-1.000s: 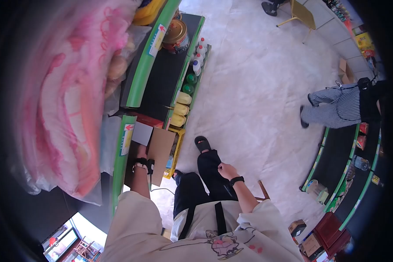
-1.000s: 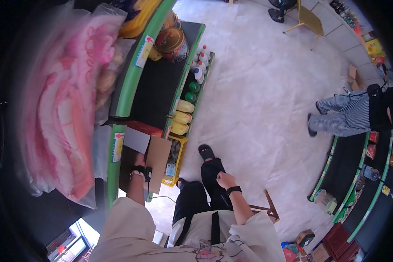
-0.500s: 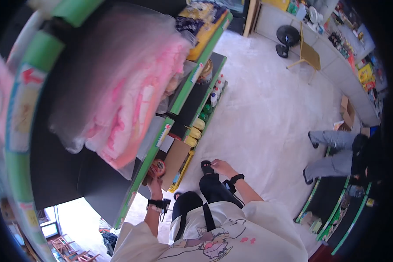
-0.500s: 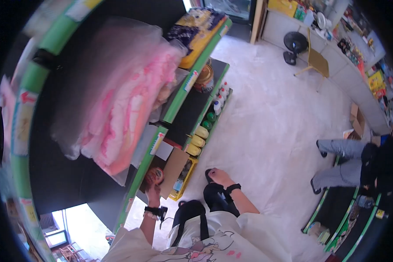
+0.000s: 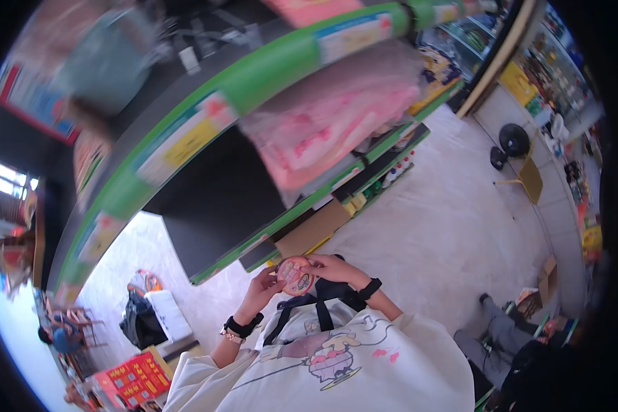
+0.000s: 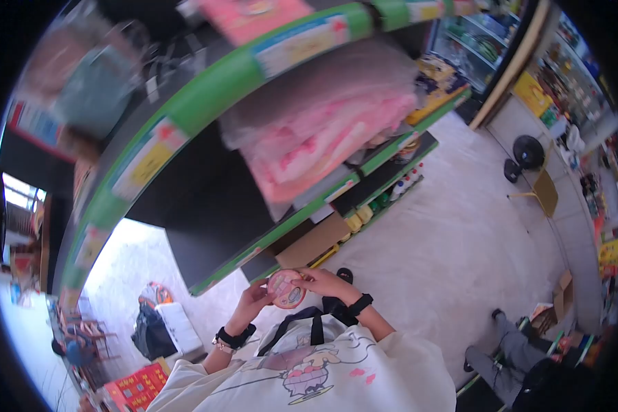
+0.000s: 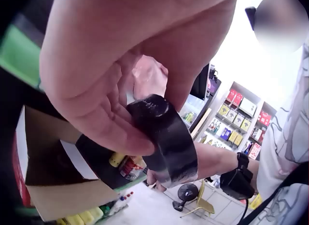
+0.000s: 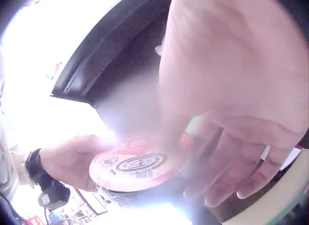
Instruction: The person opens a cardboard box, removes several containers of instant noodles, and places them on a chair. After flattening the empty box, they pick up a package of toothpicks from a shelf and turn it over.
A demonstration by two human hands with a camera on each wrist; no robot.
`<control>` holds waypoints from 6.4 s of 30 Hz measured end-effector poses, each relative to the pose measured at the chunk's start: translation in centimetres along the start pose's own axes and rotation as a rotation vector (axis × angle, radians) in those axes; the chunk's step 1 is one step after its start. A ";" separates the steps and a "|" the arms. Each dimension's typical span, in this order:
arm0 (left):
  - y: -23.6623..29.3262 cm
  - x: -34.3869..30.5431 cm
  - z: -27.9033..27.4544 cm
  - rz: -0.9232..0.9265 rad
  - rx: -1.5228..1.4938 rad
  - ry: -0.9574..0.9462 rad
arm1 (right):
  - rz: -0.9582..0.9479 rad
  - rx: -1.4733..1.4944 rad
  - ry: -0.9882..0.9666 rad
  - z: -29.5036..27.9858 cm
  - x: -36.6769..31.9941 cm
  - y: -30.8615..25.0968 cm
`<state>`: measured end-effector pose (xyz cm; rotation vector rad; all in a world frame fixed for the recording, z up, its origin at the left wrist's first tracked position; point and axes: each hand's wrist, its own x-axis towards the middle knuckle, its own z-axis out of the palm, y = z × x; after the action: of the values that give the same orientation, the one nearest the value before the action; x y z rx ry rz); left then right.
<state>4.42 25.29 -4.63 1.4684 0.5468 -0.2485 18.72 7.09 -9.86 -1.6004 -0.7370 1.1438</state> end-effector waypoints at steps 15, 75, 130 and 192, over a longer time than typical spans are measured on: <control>4.0 -12.5 -5.0 0.470 -0.339 0.601 | -0.179 0.095 -0.174 11.5 0.8 -16.6; -20.5 -51.3 -39.6 0.636 -0.685 2.177 | -0.174 -0.027 -1.479 80.6 23.4 -26.3; -37.4 -74.4 -51.0 0.050 -0.325 1.936 | -0.439 -0.352 -0.942 107.4 17.5 -24.3; -17.6 -50.2 -38.1 0.395 0.852 -0.090 | -0.017 -0.813 0.035 66.5 5.2 -11.0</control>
<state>-54.41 52.39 4.36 2.3358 0.0433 -0.2431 -40.28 39.79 -5.08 -2.2571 -1.2920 0.8317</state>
